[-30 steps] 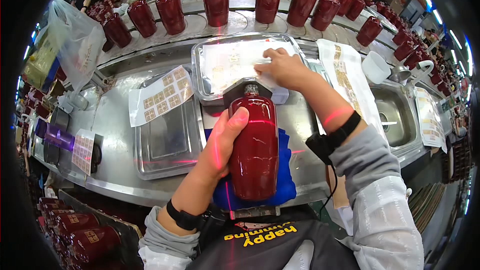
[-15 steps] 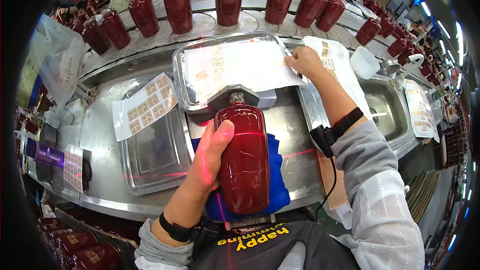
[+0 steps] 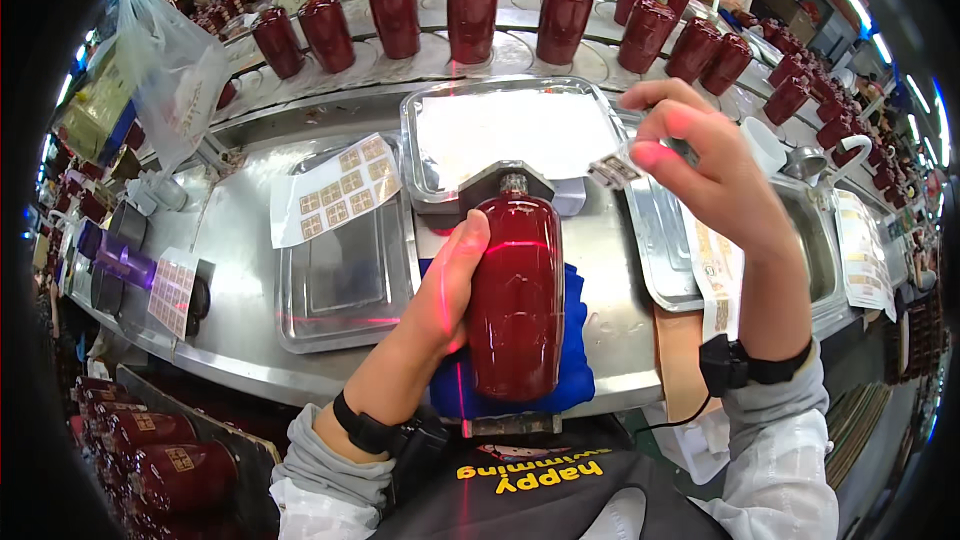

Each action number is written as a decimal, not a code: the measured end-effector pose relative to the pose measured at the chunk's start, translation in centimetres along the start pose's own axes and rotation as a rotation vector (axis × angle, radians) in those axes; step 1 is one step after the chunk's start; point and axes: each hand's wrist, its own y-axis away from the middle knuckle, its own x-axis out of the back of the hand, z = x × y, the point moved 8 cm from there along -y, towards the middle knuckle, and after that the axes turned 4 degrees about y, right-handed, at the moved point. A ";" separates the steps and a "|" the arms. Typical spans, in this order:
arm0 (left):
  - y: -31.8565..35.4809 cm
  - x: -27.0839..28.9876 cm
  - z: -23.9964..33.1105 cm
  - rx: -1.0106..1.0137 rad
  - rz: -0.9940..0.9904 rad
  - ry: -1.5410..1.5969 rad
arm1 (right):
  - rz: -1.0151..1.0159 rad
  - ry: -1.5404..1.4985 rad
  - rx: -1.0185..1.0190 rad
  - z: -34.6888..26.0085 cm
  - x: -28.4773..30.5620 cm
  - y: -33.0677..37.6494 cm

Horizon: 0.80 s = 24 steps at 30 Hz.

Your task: Applying gold-colored labels and decorative seals to red bottles on an industrial assembly line.

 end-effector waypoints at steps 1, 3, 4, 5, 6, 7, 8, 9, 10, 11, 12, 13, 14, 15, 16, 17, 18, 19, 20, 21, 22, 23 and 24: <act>0.1 0.0 0.1 0.002 0.007 -0.002 | -0.060 -0.075 0.076 -2.0 0.5 -0.4; 0.5 0.2 0.5 -0.027 0.035 -0.034 | -0.119 -0.161 0.157 -4.2 -0.4 -0.3; 0.5 0.2 0.4 -0.027 0.033 -0.036 | -0.181 -0.221 0.112 -4.5 -1.4 -0.2; 0.6 0.3 0.4 -0.052 0.027 -0.004 | -0.244 -0.284 0.068 -4.8 -2.7 0.0; 0.5 0.2 0.4 -0.073 0.012 0.030 | -0.189 -0.319 0.116 -4.9 -3.8 0.4; 0.6 -0.1 0.4 -0.073 0.010 0.027 | -0.257 -0.362 0.009 -4.2 -5.5 0.7; 0.7 -0.8 1.2 -0.177 -0.046 -0.068 | -0.264 -0.361 -0.017 -3.8 -6.6 1.1; 1.0 -1.2 2.0 -0.279 -0.098 -0.163 | -0.273 -0.365 -0.045 -3.4 -7.6 1.3; 1.3 -1.1 1.8 -0.279 -0.095 -0.165 | -0.273 -0.368 -0.044 -3.4 -8.1 1.4; 1.8 -0.7 1.6 -0.293 -0.030 -0.259 | -0.265 -0.348 -0.060 -3.3 -8.4 1.5; 2.4 -0.2 1.4 -0.307 0.038 -0.355 | -0.259 -0.332 -0.074 -3.2 -8.8 1.6; 2.7 0.1 1.5 -0.321 0.104 -0.449 | -0.259 -0.334 -0.073 -3.2 -9.2 1.7; 2.8 -0.1 1.5 -0.298 0.108 -0.456 | -0.232 -0.331 -0.052 -3.2 -9.3 1.7; 3.0 -0.2 1.5 -0.298 0.109 -0.456 | -0.206 -0.327 -0.032 -3.4 -9.3 1.7; 3.2 -0.2 1.4 -0.295 0.113 -0.457 | -0.206 -0.327 -0.032 -3.4 -9.4 1.7; 3.2 -0.2 1.3 -0.292 0.115 -0.459 | -0.210 -0.322 -0.035 -3.4 -9.5 1.6; 3.2 -0.1 1.3 -0.292 0.115 -0.459 | -0.215 -0.319 -0.038 -3.4 -9.6 1.6; 3.2 -0.1 1.4 -0.299 0.108 -0.458 | -0.215 -0.319 -0.039 -3.5 -9.7 1.5; 3.2 0.0 1.4 -0.306 0.100 -0.458 | -0.194 -0.350 -0.037 -3.5 -9.7 1.4; 3.2 -0.1 1.4 -0.305 0.099 -0.457 | -0.174 -0.381 -0.038 -3.5 -9.7 1.4; 3.2 -0.2 1.4 -0.296 0.104 -0.451 | -0.174 -0.380 -0.039 -3.5 -9.8 1.5; 3.2 -0.2 1.4 -0.287 0.109 -0.445 | -0.167 -0.375 -0.038 -3.4 -9.9 1.5; 3.2 -0.1 1.4 -0.286 0.110 -0.445 | -0.159 -0.371 -0.036 -3.4 -9.9 1.5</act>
